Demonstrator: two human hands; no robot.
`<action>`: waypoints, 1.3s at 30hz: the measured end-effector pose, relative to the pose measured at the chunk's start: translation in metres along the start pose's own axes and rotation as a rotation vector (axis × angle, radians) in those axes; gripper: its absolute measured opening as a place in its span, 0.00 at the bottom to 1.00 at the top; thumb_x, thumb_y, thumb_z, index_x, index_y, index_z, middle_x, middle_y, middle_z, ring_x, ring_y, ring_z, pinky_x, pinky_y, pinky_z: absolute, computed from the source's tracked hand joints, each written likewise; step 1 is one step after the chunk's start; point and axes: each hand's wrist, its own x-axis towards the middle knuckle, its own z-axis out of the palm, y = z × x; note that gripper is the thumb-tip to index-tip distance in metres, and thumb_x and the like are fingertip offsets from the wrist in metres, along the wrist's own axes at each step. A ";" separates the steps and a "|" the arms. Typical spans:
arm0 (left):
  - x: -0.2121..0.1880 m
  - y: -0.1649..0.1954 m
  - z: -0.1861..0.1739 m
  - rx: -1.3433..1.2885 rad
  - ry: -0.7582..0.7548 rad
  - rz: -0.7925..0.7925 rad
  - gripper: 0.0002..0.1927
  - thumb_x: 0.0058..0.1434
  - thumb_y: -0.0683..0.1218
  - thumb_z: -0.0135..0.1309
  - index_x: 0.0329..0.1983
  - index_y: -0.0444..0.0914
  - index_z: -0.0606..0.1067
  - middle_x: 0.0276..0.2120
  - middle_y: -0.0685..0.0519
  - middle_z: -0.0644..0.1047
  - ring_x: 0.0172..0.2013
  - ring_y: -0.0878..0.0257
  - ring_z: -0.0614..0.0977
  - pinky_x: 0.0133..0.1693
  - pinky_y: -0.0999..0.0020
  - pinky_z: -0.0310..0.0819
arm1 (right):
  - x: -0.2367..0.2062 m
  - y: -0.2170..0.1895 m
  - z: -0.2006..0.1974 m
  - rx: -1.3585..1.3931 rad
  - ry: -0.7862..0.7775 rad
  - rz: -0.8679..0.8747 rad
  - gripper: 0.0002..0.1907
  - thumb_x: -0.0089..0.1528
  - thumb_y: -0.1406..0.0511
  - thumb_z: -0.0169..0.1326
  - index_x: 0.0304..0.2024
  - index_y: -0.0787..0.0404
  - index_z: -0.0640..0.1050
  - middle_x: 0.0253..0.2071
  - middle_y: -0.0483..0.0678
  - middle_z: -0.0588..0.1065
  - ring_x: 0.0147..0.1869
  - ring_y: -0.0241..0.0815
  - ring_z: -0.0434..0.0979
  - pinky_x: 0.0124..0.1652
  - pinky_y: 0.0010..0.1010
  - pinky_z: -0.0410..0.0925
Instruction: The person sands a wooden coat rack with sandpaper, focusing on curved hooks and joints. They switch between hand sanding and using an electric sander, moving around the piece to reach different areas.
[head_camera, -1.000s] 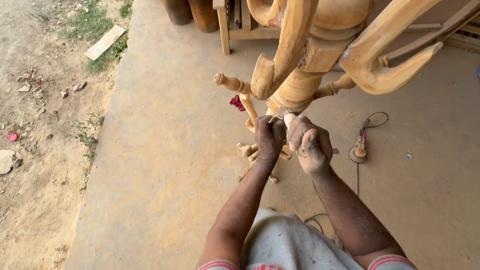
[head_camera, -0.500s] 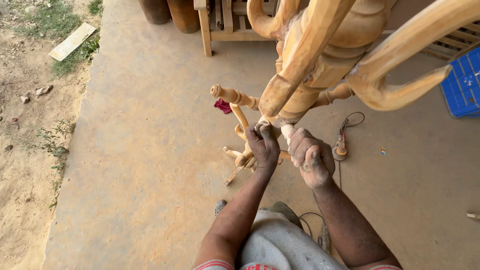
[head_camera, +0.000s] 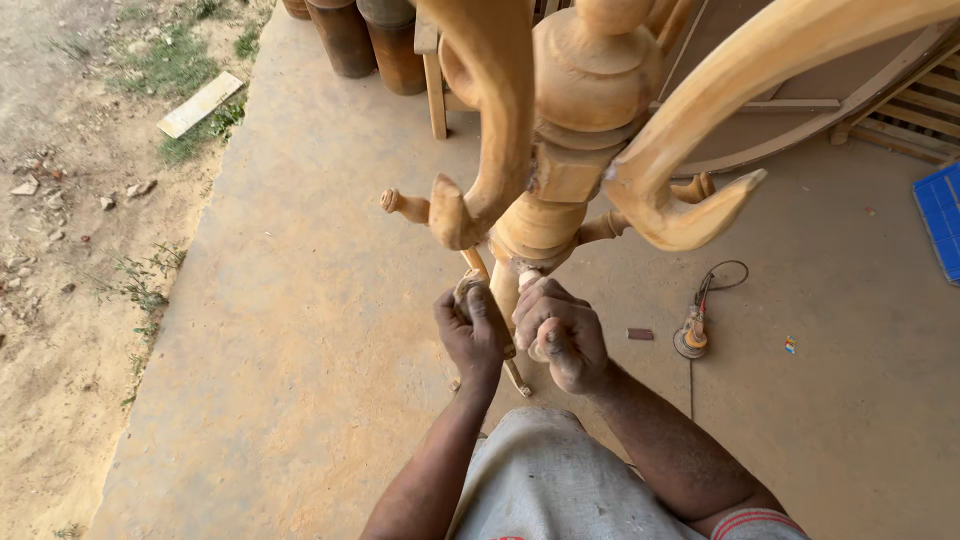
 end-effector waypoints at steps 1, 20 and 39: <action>-0.003 0.013 -0.006 -0.139 0.047 0.047 0.13 0.69 0.45 0.56 0.51 0.35 0.69 0.41 0.54 0.76 0.39 0.69 0.77 0.43 0.74 0.75 | -0.003 -0.001 0.000 0.016 -0.009 -0.015 0.28 0.76 0.49 0.39 0.30 0.58 0.71 0.32 0.44 0.73 0.41 0.41 0.71 0.54 0.37 0.66; 0.018 0.225 0.000 0.259 -0.468 0.985 0.31 0.69 0.50 0.63 0.68 0.35 0.64 0.61 0.44 0.75 0.61 0.52 0.78 0.61 0.61 0.76 | -0.033 -0.001 -0.038 0.974 0.680 0.139 0.17 0.73 0.69 0.50 0.64 0.69 0.69 0.60 0.58 0.75 0.66 0.52 0.76 0.66 0.49 0.70; 0.085 0.235 0.045 0.196 -0.377 0.720 0.17 0.78 0.44 0.52 0.67 0.34 0.71 0.41 0.50 0.72 0.36 0.69 0.75 0.39 0.76 0.73 | -0.013 -0.095 -0.063 0.033 0.246 0.248 0.20 0.64 0.72 0.55 0.59 0.68 0.74 0.46 0.51 0.78 0.49 0.32 0.79 0.49 0.26 0.75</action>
